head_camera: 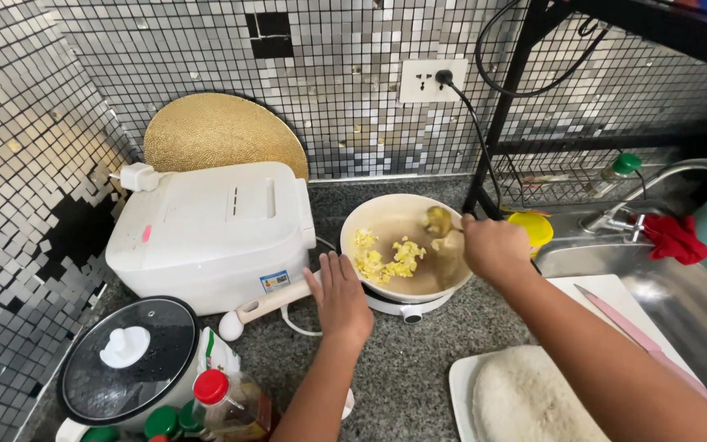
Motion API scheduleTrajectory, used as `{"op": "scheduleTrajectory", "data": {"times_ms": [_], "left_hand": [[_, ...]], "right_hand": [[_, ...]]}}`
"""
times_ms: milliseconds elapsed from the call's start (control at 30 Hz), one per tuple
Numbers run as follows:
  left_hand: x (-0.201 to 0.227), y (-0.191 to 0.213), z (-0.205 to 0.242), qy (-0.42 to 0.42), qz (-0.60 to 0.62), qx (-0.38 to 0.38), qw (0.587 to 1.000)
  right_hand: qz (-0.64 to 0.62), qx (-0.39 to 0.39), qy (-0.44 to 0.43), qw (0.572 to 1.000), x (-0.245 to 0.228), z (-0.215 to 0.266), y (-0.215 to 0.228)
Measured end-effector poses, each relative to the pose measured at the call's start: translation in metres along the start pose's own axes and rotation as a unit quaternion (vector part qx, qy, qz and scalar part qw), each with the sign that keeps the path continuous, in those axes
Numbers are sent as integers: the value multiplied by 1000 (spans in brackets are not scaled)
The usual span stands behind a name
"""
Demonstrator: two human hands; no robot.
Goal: Scrambling eggs in a pan and then adding cooked rice to fry them together.
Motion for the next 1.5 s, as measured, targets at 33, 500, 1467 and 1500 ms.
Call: {"op": "scheduleTrajectory", "data": {"times_ms": [33,500,1467,1500], "left_hand": [[1,2,1,0,-1,-1,1000],[1,-5,11,23,12,2,1000],[73,6,96,6,114,92,989],[71,-4,97,-5,123,105,987]], "right_hand": [[-1,-1,0,1000,0,2,-8],[-104,-121,42,986,-31,15,-56],[-177,9,115,977,43,76,-19],[-169,-27,95,981,44,79,-23]]}}
Point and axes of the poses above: each hand's wrist, its own z-axis away from the middle knuckle, its own y-axis out of the back of the hand, x = y × z, the point moved 5 cm from there along -z, towards the middle knuckle, and after that the axes turned 12 degrees about -z, right-handed, at the moved point
